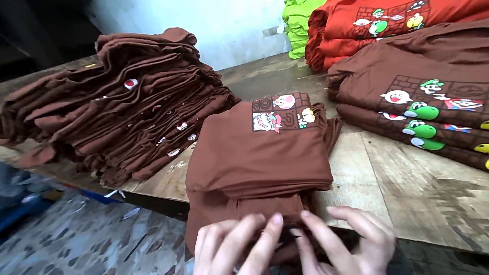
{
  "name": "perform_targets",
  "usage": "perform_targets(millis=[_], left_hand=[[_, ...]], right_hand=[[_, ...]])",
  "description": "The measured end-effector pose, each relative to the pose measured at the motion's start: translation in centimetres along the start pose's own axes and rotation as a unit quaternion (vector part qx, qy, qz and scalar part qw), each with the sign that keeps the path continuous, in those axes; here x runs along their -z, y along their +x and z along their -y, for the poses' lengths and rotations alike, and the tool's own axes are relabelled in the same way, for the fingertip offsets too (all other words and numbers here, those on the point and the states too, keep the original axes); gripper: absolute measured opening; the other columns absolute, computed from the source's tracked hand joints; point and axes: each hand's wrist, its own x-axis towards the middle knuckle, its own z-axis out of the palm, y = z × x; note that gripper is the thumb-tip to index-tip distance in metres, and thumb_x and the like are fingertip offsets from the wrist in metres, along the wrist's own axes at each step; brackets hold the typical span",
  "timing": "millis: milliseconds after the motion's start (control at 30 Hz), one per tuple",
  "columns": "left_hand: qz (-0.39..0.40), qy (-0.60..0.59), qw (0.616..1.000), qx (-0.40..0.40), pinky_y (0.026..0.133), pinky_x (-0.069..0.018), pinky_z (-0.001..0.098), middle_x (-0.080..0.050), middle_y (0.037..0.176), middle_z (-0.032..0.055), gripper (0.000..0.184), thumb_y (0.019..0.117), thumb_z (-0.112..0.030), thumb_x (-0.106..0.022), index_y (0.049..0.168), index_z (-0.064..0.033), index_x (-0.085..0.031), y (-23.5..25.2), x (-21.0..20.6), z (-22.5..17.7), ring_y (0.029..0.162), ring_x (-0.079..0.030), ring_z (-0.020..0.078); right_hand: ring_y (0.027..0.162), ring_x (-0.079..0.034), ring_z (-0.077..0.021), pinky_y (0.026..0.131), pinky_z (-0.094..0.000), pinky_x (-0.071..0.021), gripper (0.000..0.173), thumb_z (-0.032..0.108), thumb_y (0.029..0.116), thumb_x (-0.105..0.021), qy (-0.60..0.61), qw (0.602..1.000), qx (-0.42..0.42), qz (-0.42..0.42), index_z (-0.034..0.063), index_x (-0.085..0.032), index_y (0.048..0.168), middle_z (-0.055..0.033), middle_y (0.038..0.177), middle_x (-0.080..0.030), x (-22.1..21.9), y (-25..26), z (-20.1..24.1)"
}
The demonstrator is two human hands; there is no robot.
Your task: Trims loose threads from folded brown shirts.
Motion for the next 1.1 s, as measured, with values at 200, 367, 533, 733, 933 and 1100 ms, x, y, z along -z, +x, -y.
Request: perform_targets(millis=[200,367,533,733,933,1100], left_hand=[[-0.044,0.086,0.989,-0.115,0.087,-0.0339,0.0378,-0.071,0.103,0.0002,0.02,0.0975,-0.019,-0.066,0.116,-0.0202,-0.074,0.0,-0.1,-1.1,0.089,-0.054,0.0182],[-0.017,0.104,0.986,-0.13,0.081,-0.036,0.0356,-0.073,0.1,-0.0013,0.022,0.0973,-0.019,-0.066,0.117,-0.0215,-0.076,0.3,-0.9,-1.3,0.086,-0.054,0.0177],[-0.02,0.109,0.984,-0.137,0.083,-0.0341,0.0375,-0.071,0.101,0.0001,0.023,0.0984,-0.019,-0.063,0.118,-0.0206,-0.074,0.1,-0.8,-1.0,0.087,-0.053,0.019],[-0.019,0.09,0.984,-0.155,0.086,-0.0341,0.0373,-0.067,0.1,0.002,0.021,0.0987,-0.021,-0.064,0.118,-0.0192,-0.072,0.4,-1.0,-1.4,0.086,-0.052,0.0192],[0.016,0.091,0.983,-0.162,0.076,-0.0371,0.0351,-0.072,0.101,0.0006,0.024,0.0995,-0.019,-0.062,0.12,-0.0206,-0.074,0.5,-1.5,-1.2,0.082,-0.054,0.0186],[0.05,0.012,0.999,-0.011,0.083,-0.0446,0.0386,-0.066,0.104,0.0,0.035,0.0963,-0.039,-0.07,0.128,-0.0262,-0.068,0.6,-1.4,-0.2,0.09,-0.059,0.0163]], right_hand=[[0.104,-0.052,-0.0071,0.098,-0.0321,-0.0336,0.011,0.035,0.0896,-0.077,0.024,0.999,0.038,-0.023,0.0273,-0.076,0.097,0.0111,0.101,-0.062,0.9,-0.7,-0.4],[0.108,-0.052,-0.0056,0.1,-0.0319,-0.0343,0.009,0.036,0.0899,-0.074,0.055,0.998,0.002,-0.007,0.0296,-0.074,0.096,0.0131,0.103,-0.063,1.3,-0.9,-0.5],[0.118,-0.053,-0.0118,0.104,-0.0368,-0.0381,0.026,0.051,0.0925,-0.066,0.073,0.988,-0.114,0.072,0.0271,-0.071,0.1,0.0045,0.114,-0.063,2.3,-0.9,-1.1],[0.12,-0.053,-0.0105,0.106,-0.0319,-0.0394,0.016,0.033,0.0966,-0.067,0.152,0.975,-0.12,0.113,0.0229,-0.072,0.086,0.0038,0.11,-0.066,2.5,-1.6,-0.6],[0.116,-0.054,-0.0107,0.105,-0.0356,-0.0365,0.019,0.04,0.0952,-0.064,0.114,0.985,-0.074,0.105,0.0267,-0.072,0.085,0.0054,0.109,-0.066,2.8,-1.7,-0.6],[0.117,-0.055,-0.0226,0.099,-0.0473,-0.042,0.044,0.057,0.083,-0.076,0.066,0.982,-0.126,0.123,0.0237,-0.075,0.112,-0.0063,0.119,-0.065,1.9,-0.1,-1.2]])
